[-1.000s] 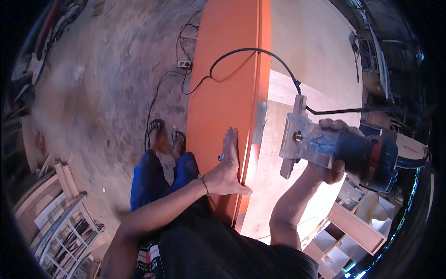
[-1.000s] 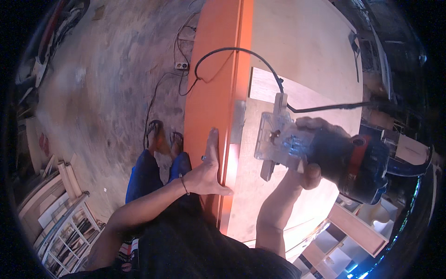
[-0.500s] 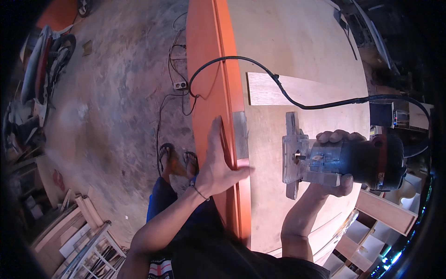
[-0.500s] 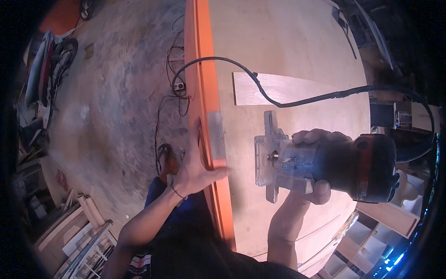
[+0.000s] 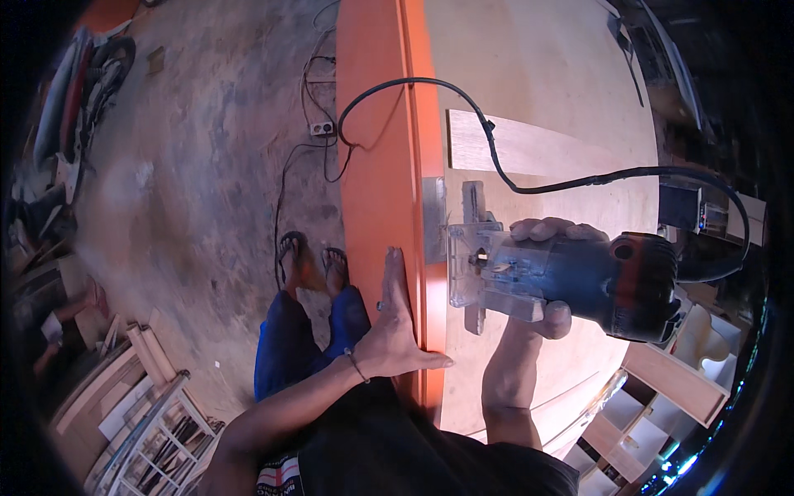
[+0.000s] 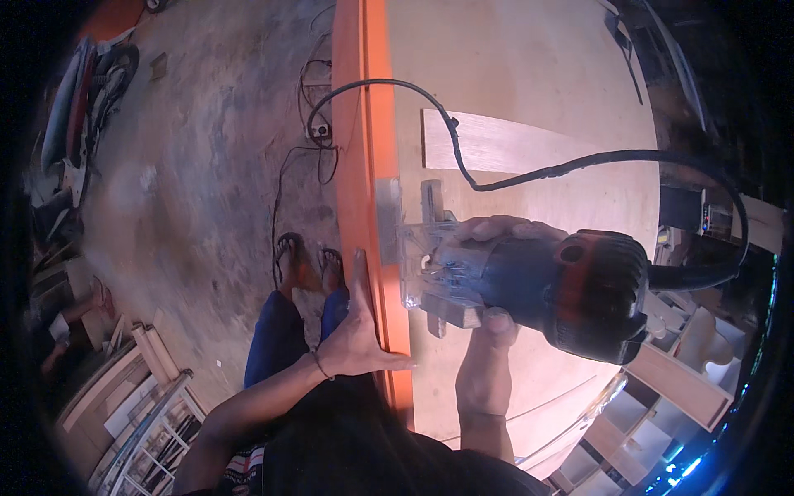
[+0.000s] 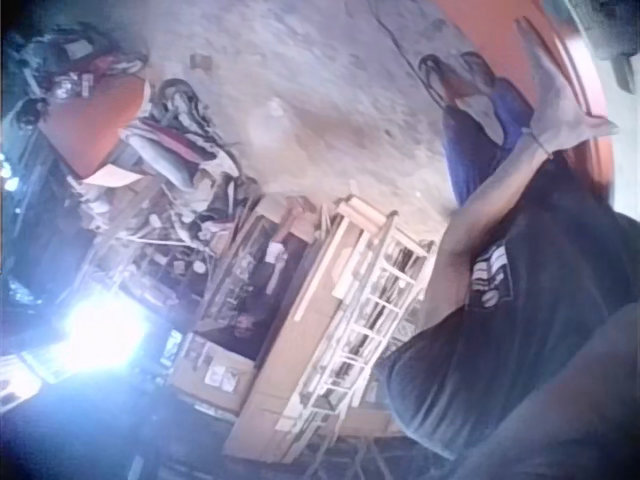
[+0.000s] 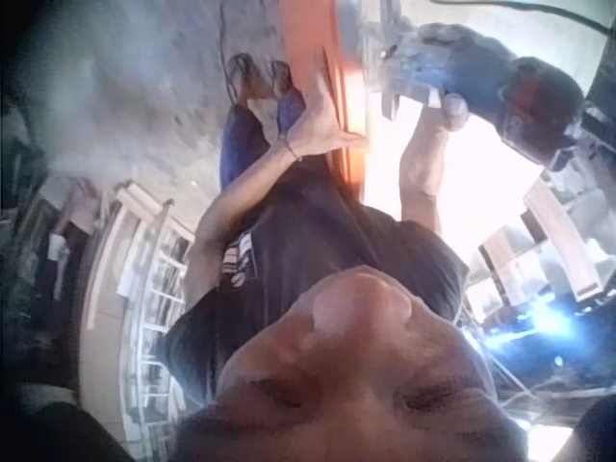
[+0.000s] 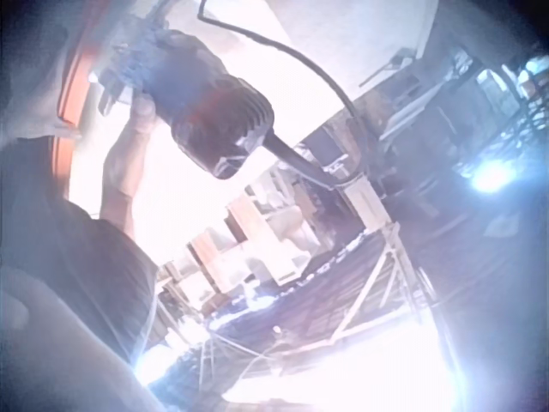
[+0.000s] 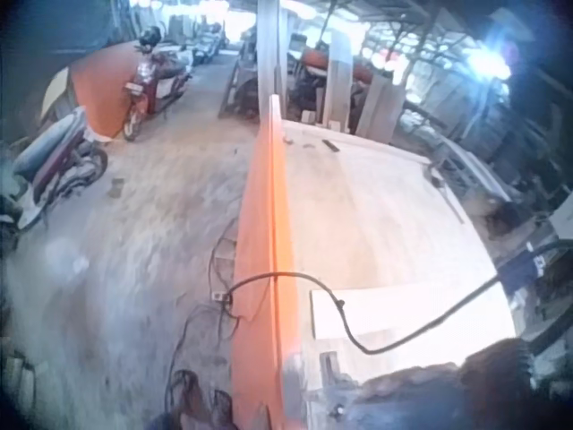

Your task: The person uses a handheld router to shape the edge of an orange-painted wooden panel, moving the tool along the side of the piece.

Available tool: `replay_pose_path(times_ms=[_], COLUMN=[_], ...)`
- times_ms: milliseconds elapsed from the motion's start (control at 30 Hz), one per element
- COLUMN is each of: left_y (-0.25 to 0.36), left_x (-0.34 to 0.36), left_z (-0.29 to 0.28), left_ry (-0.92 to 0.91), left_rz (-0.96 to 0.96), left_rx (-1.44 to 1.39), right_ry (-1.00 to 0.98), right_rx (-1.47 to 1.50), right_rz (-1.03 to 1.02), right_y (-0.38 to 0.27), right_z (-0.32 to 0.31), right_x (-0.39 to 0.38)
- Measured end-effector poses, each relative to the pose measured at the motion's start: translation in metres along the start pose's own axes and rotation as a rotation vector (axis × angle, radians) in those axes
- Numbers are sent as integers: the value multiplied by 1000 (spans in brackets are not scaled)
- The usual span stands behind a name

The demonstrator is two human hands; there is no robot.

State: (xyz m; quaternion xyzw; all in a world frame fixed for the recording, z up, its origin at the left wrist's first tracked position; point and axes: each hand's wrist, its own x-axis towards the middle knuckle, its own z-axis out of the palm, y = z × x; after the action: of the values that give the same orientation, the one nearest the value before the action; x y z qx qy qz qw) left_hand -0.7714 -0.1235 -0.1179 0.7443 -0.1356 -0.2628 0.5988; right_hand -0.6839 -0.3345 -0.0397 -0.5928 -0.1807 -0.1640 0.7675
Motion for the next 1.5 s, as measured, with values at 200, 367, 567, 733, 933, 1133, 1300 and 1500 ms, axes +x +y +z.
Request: replay_pose_path(times_ms=[200, 367, 567, 733, 933, 1133, 1300, 1500], left_y=[1, 5, 4, 10, 9, 14, 12, 14], left_x=[0, -2, -5, -3, -2, 1, 0, -1], left_z=[3, 5, 6, 3, 1, -4, -3, -7], left_ry=[-9, 19, 71, 68, 77, 22, 49, -14], left_rz=[-19, -12, -33, -90, -122, -186, -163, -200], left_rx=[-58, -104, -91, -144, -175, -201, -216, -170], right_ry=[1, -38, -48, -65, -269, -331, -372, -341], right_rx=[10, -26, 24, 6, -125, -79, -139, -361], right_rz=[-1, 30, 37, 59, 223, 289, 755, 402], right_y=[6, 5, 8, 9, -9, -10, -46, -31], right_z=[18, 17, 35, 29, 3, 20, 0, 23], right_x=[0, -2, -1, 2, 9, 14, 38, 28])
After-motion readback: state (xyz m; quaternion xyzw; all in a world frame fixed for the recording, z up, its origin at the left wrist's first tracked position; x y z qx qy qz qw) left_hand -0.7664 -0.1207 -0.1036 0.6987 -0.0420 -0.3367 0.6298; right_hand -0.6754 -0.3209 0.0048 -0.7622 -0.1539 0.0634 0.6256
